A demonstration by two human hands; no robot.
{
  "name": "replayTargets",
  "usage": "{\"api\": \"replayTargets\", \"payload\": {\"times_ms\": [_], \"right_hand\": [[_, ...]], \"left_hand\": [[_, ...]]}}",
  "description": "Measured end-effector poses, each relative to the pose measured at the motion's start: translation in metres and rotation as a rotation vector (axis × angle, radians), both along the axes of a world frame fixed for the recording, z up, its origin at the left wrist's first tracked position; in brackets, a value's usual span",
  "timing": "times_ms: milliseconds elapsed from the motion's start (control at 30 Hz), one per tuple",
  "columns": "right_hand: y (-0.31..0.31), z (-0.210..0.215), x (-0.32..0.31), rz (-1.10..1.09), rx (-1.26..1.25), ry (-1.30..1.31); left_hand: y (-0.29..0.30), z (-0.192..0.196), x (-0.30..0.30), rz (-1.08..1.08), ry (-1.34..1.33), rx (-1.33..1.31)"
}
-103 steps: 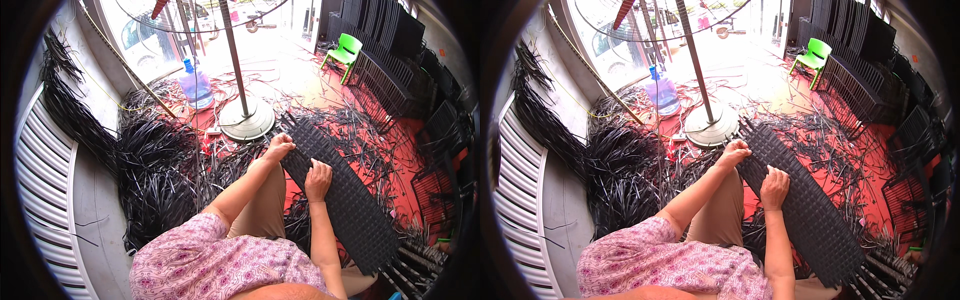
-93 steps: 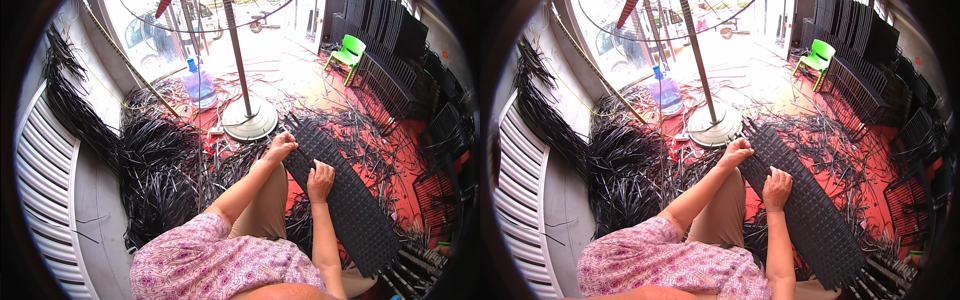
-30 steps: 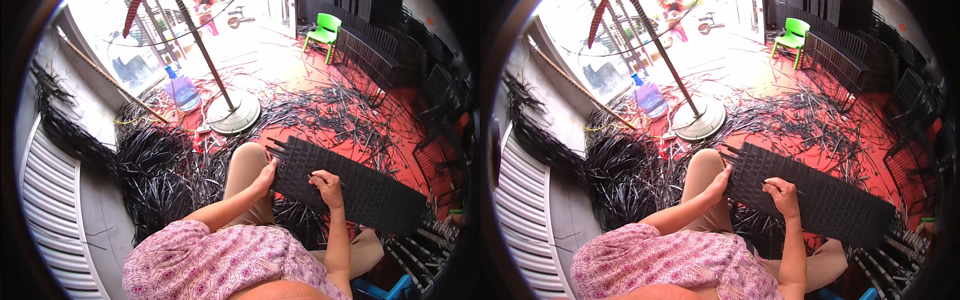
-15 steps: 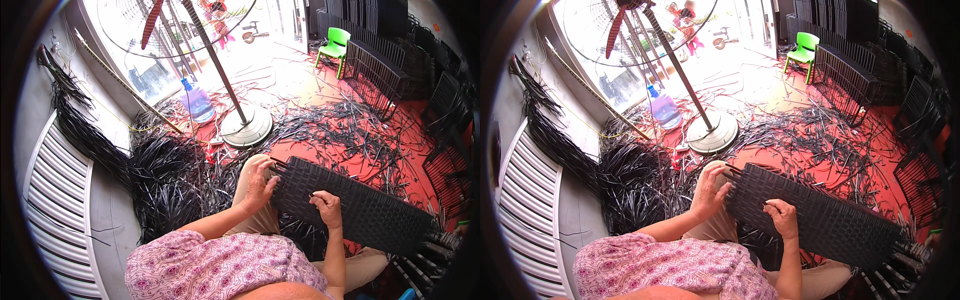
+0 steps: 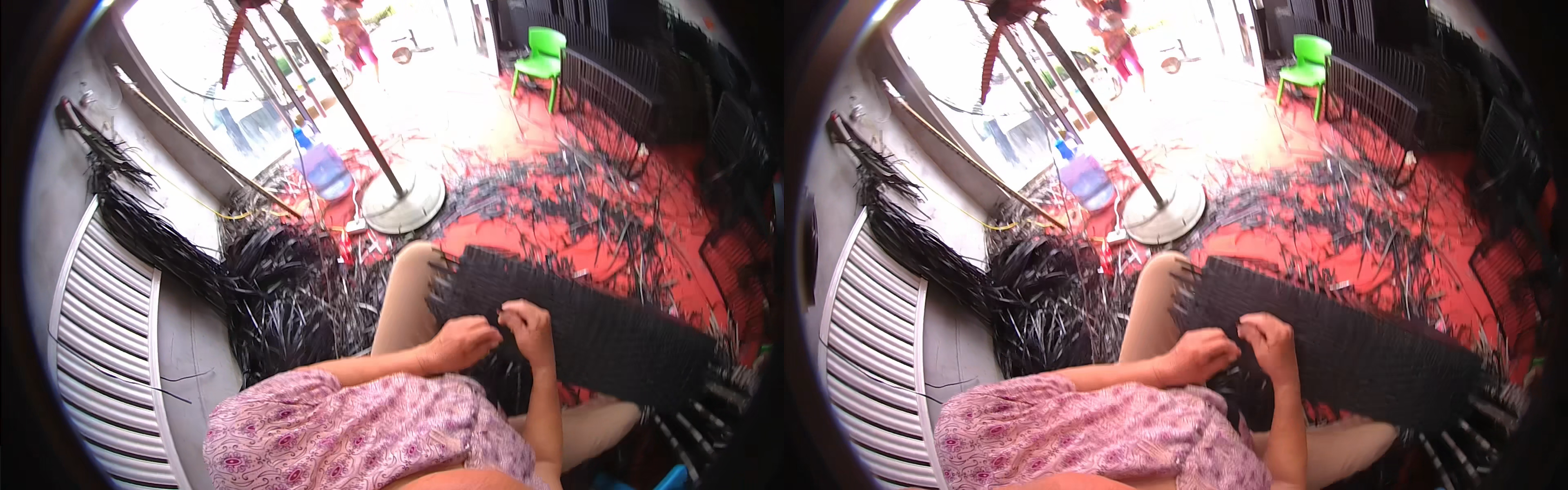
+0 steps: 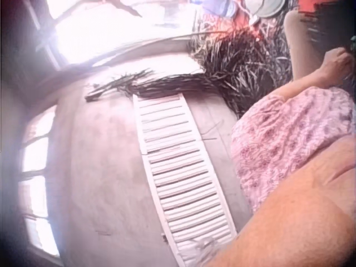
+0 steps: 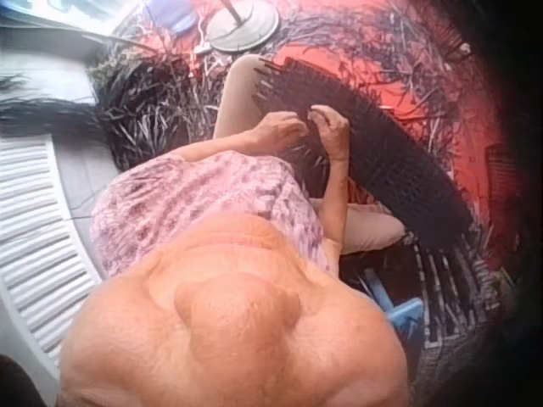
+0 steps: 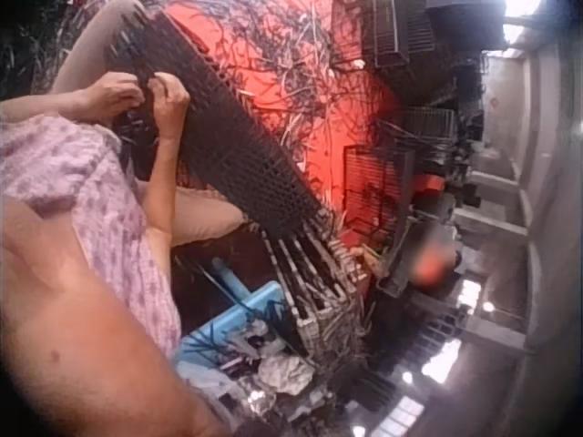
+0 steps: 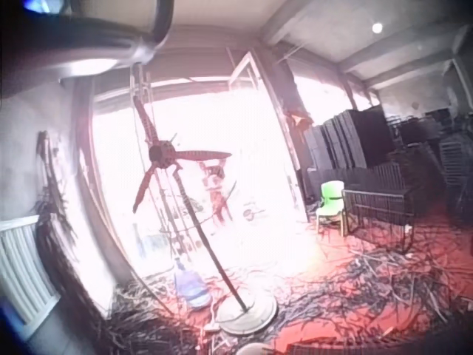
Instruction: The person weaves black synthetic strands into a flat woven panel, interlacing them by hand and periodically adjusting the panel's position. The person continues weaving across the panel's surface, maintaining tension and alignment of the strands.
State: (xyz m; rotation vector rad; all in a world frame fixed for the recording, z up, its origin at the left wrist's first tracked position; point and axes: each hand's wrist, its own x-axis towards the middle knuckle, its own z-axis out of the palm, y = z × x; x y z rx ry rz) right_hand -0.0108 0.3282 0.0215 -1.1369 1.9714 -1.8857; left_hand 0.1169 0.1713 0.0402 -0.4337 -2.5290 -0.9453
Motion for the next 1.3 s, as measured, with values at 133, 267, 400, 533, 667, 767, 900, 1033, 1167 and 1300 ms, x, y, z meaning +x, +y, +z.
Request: {"api": "replayTargets", "payload": {"times_ms": [133,267,400,533,667,767,900,1033,1167,1300], "right_hand": [[0.000,-0.008,-0.014,0.016,-0.013,0.049],[0.001,-0.005,-0.010,0.007,-0.013,-0.172],[-0.007,-0.012,-0.018,0.008,-0.068,-0.256],[-0.014,-0.005,-0.022,0.002,-0.079,-0.319],[-0.017,0.000,-0.030,-0.030,-0.090,-0.381],[-0.023,0.006,-0.028,-0.072,-0.094,-0.402],[-0.025,0.004,-0.027,-0.122,-0.034,-0.356],[-0.031,0.005,-0.021,-0.166,0.019,-0.287],[-0.035,0.010,-0.009,-0.256,0.131,-0.161],[-0.037,0.016,-0.002,-0.340,0.171,-0.094]], "left_hand": [[0.001,-0.012,-0.004,0.012,0.045,0.080],[0.005,-0.016,0.023,0.128,-0.168,0.203],[-0.004,-0.023,0.034,0.190,-0.276,0.299],[-0.014,-0.019,0.022,0.297,-0.234,0.365],[-0.027,-0.023,-0.011,0.364,-0.090,0.252],[-0.027,-0.026,-0.029,0.467,-0.060,0.348],[-0.028,-0.027,-0.043,0.482,-0.064,0.221],[-0.020,-0.020,-0.050,0.537,-0.075,-0.007],[-0.016,-0.011,-0.059,0.606,-0.213,-0.014],[-0.018,-0.013,-0.063,0.624,-0.239,0.048]]}}
